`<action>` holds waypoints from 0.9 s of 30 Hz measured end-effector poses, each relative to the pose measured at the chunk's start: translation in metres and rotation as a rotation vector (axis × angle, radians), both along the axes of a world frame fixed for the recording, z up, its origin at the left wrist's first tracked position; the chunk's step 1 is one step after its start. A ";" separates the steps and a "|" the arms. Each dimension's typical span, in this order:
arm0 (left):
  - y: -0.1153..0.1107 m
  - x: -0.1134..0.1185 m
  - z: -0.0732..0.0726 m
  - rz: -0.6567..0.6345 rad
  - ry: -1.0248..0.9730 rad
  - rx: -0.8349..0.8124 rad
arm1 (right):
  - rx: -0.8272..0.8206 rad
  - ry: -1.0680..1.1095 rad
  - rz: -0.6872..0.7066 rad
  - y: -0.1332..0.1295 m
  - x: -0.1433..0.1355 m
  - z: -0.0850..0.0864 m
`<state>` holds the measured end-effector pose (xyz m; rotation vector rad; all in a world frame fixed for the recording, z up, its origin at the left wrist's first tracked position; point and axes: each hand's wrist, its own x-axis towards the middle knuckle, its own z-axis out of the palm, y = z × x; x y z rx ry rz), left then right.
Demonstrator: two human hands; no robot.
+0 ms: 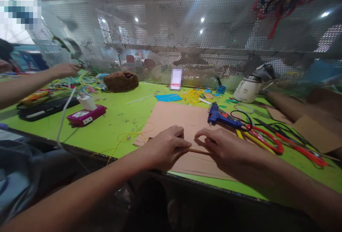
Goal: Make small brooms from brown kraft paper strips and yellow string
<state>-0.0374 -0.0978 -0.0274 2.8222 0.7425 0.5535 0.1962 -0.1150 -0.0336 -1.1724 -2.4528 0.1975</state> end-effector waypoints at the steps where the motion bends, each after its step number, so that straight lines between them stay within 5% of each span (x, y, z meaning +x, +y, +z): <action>1: 0.000 0.000 0.001 0.000 0.005 -0.011 | 0.000 0.010 -0.008 -0.003 -0.001 0.000; 6: 0.001 0.001 0.003 0.018 0.001 -0.053 | 0.125 0.065 -0.101 -0.018 -0.001 0.000; 12: 0.001 0.002 0.006 0.017 0.011 -0.101 | 0.298 0.007 0.063 -0.034 -0.007 0.002; 22: 0.001 0.001 0.007 0.060 -0.030 -0.162 | 0.075 0.125 -0.133 -0.025 -0.002 -0.004; 27: 0.003 0.001 0.008 0.118 -0.028 -0.189 | -0.210 0.277 -0.224 -0.016 0.000 0.001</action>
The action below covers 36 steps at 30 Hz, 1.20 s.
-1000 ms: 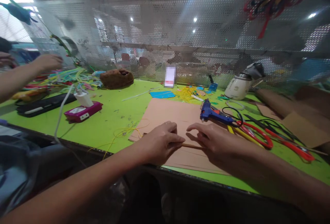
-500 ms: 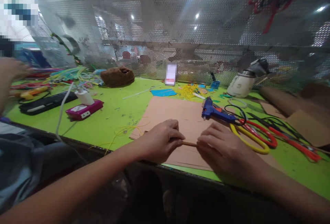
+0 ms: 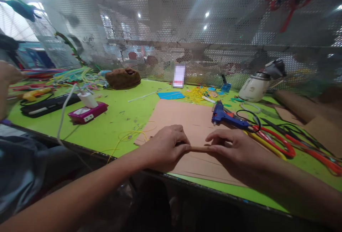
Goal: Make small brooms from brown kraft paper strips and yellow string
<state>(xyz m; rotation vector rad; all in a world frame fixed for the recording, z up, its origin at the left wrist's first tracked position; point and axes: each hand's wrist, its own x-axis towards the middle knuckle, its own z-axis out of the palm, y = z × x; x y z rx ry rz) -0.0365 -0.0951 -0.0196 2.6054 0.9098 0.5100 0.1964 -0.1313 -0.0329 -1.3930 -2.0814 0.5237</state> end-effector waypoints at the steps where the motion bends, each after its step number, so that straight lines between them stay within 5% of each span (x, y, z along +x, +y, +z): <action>1: 0.000 0.000 0.000 0.010 0.005 -0.001 | -0.051 0.026 0.025 0.003 0.001 0.000; 7: 0.002 0.005 0.006 0.028 0.080 0.026 | -0.111 0.063 0.180 0.017 0.007 0.003; 20: 0.010 0.006 0.013 0.009 0.158 -0.040 | 0.103 -0.028 0.098 -0.007 -0.005 0.007; 29: 0.012 0.008 0.008 -0.004 0.143 -0.014 | -0.157 0.063 0.050 0.002 -0.001 0.008; 36: 0.005 0.008 0.008 0.020 0.106 0.062 | -0.054 -0.016 0.095 0.005 0.002 0.004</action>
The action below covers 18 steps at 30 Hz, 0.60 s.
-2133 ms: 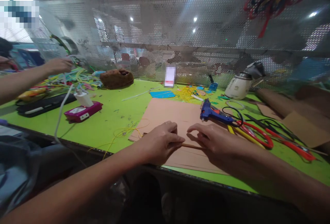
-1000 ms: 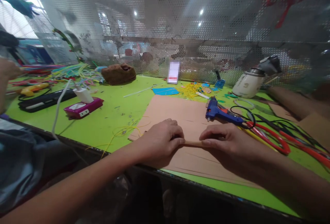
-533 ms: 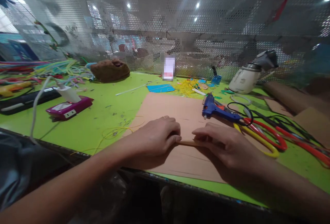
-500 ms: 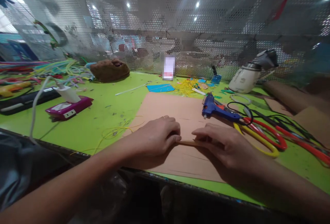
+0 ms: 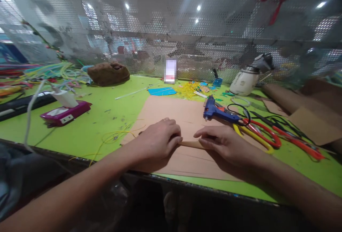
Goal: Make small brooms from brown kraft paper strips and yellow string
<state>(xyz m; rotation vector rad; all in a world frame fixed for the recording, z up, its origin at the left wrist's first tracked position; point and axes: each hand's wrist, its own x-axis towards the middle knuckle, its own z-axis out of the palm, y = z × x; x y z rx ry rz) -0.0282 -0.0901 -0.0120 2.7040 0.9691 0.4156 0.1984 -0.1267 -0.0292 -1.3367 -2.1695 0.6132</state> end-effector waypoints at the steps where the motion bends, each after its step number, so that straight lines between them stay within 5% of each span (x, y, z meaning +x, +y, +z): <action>1: 0.001 0.000 -0.001 0.007 -0.013 -0.008 | 0.017 -0.012 -0.001 0.000 0.000 -0.001; 9: 0.003 0.001 -0.007 0.007 -0.047 0.045 | 0.192 -0.079 0.046 0.005 -0.004 -0.006; 18: -0.001 -0.002 -0.008 -0.138 0.018 0.165 | 0.262 -0.123 0.065 -0.002 -0.004 -0.008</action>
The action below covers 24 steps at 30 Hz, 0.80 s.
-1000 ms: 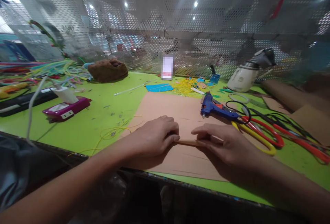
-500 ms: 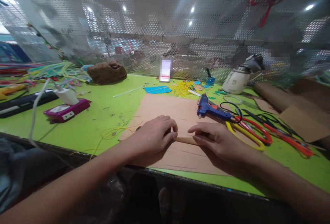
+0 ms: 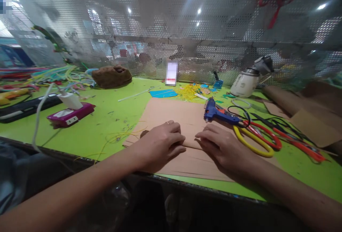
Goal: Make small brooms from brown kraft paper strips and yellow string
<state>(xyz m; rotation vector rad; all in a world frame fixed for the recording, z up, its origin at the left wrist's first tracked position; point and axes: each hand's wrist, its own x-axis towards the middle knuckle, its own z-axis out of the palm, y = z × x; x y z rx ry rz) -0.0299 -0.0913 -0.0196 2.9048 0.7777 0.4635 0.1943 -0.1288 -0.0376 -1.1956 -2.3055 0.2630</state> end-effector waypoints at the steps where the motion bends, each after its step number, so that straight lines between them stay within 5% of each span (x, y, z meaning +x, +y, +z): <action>1: 0.000 0.000 0.000 0.001 0.002 -0.001 | 0.006 0.025 0.005 -0.001 0.002 0.001; 7: 0.001 0.004 -0.001 0.032 -0.017 -0.002 | 0.083 -0.093 0.020 -0.016 0.017 0.007; 14: 0.001 0.004 0.000 0.044 -0.018 -0.008 | 0.313 -0.290 -0.067 -0.024 0.021 -0.004; 24: 0.000 0.003 0.005 0.080 0.014 -0.042 | 0.204 -0.304 -0.063 -0.025 0.016 0.005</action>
